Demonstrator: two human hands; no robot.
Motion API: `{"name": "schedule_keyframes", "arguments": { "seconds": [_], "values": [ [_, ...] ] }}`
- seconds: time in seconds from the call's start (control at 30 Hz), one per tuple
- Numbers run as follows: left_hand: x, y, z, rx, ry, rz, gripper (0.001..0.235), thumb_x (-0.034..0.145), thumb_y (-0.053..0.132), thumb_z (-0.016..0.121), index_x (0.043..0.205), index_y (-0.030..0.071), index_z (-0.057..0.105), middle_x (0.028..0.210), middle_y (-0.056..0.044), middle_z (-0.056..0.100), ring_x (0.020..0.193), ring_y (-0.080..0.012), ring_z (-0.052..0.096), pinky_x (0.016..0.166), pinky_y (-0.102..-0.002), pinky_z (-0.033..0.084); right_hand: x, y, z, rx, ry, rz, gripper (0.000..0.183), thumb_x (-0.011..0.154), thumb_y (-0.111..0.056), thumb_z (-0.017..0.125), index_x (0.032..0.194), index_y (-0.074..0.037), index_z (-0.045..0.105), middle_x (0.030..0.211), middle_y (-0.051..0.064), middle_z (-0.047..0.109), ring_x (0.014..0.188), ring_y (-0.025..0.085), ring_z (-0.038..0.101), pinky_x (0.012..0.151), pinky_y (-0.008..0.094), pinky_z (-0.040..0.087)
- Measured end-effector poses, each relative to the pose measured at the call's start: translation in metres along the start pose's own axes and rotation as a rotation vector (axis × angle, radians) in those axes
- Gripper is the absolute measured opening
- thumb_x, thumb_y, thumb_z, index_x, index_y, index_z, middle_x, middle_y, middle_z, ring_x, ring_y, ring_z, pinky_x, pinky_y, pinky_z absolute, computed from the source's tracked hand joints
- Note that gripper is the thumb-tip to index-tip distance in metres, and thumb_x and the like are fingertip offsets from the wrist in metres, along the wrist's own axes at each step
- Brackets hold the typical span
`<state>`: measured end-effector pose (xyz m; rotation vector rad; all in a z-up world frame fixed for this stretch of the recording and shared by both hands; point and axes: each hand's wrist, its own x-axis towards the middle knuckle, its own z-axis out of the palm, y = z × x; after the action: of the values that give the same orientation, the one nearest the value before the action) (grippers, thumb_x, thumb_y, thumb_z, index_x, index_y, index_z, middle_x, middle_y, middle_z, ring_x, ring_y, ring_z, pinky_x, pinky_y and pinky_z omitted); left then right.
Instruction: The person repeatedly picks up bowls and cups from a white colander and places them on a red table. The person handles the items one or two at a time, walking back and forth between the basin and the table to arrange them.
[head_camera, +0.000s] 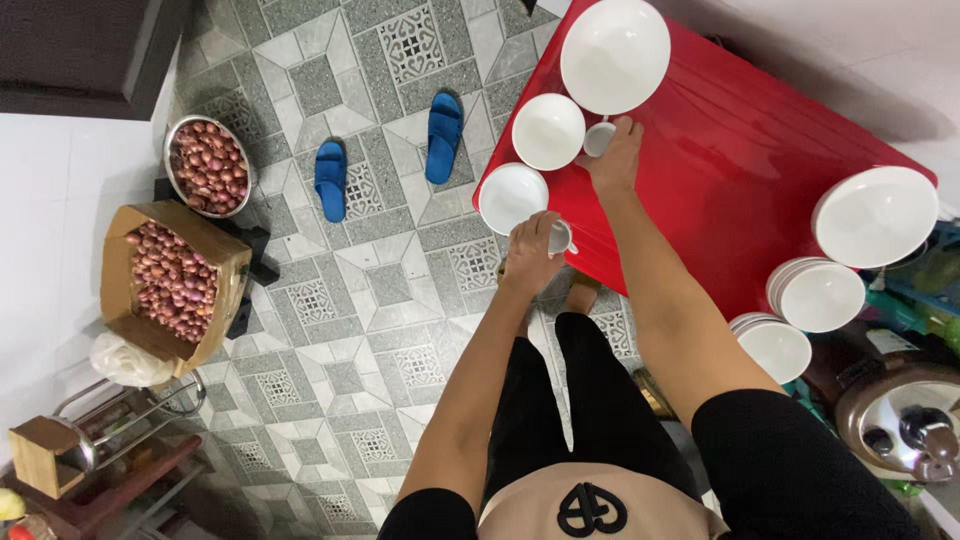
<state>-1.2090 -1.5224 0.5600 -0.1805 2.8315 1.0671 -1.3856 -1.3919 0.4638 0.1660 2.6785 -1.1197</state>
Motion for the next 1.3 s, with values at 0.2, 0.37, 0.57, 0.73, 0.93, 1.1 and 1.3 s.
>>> {"name": "schedule_keyframes", "arguments": {
  "seconds": [0.2,0.37,0.57,0.73,0.93,1.1,1.3],
  "values": [
    [0.001,0.007,0.0,0.02,-0.029,-0.025,0.073,0.068,0.011,0.082,0.135,0.012,0.053,0.134,-0.013,0.06,0.124,-0.0363,0.058,0.109,-0.051,0.042,0.002,-0.001,-0.006,-0.092,-0.053,0.052,0.078,0.063,-0.006,0.094,0.123,-0.007,0.045,0.129,0.02,0.051,0.115,0.041,0.059,0.092,0.048,0.055],
    [0.001,0.009,0.004,0.021,-0.041,-0.009,0.076,0.068,0.012,0.083,0.137,0.01,0.051,0.136,-0.014,0.057,0.124,-0.0357,0.057,0.108,-0.051,0.042,0.003,-0.017,-0.018,-0.156,-0.093,0.17,0.085,0.064,-0.029,0.1,0.122,-0.003,0.044,0.127,0.021,0.054,0.117,0.04,0.059,0.09,0.048,0.054],
    [0.005,0.007,0.005,0.022,-0.043,0.005,0.076,0.068,0.011,0.082,0.137,0.01,0.05,0.137,-0.013,0.058,0.125,-0.0347,0.057,0.109,-0.05,0.041,-0.003,-0.025,-0.038,-0.235,-0.143,0.111,0.089,0.061,-0.036,0.102,0.121,-0.006,0.044,0.123,0.019,0.057,0.115,0.038,0.059,0.086,0.049,0.054],
    [0.002,0.005,0.012,0.023,-0.025,0.025,0.076,0.067,0.011,0.082,0.136,0.01,0.05,0.135,-0.014,0.058,0.124,-0.0351,0.057,0.108,-0.049,0.042,-0.006,-0.012,-0.036,-0.309,-0.148,-0.018,0.081,0.067,-0.02,0.096,0.126,-0.009,0.042,0.121,0.017,0.059,0.112,0.038,0.061,0.087,0.049,0.055],
    [0.003,0.003,0.018,0.044,-0.025,0.041,0.074,0.066,0.011,0.082,0.133,0.01,0.051,0.133,-0.014,0.059,0.121,-0.0346,0.059,0.106,-0.049,0.043,-0.011,-0.009,-0.028,-0.34,-0.132,-0.068,0.083,0.07,-0.016,0.094,0.131,-0.01,0.039,0.123,0.018,0.057,0.116,0.038,0.059,0.086,0.049,0.056],
    [0.004,0.004,0.017,0.019,-0.019,0.046,0.072,0.067,0.011,0.081,0.133,0.01,0.052,0.131,-0.013,0.06,0.122,-0.0334,0.06,0.106,-0.048,0.043,-0.014,-0.02,-0.029,-0.281,-0.112,-0.007,0.092,0.065,-0.023,0.098,0.133,-0.009,0.037,0.126,0.018,0.052,0.115,0.038,0.058,0.085,0.048,0.056],
    [0.008,0.006,0.012,0.011,-0.04,0.025,0.072,0.068,0.009,0.08,0.135,0.01,0.052,0.135,-0.013,0.059,0.124,-0.0344,0.058,0.108,-0.048,0.042,-0.012,-0.021,-0.026,-0.217,-0.067,-0.028,0.086,0.069,-0.031,0.099,0.129,-0.008,0.041,0.131,0.016,0.051,0.115,0.037,0.06,0.084,0.047,0.056]
  ]
}}
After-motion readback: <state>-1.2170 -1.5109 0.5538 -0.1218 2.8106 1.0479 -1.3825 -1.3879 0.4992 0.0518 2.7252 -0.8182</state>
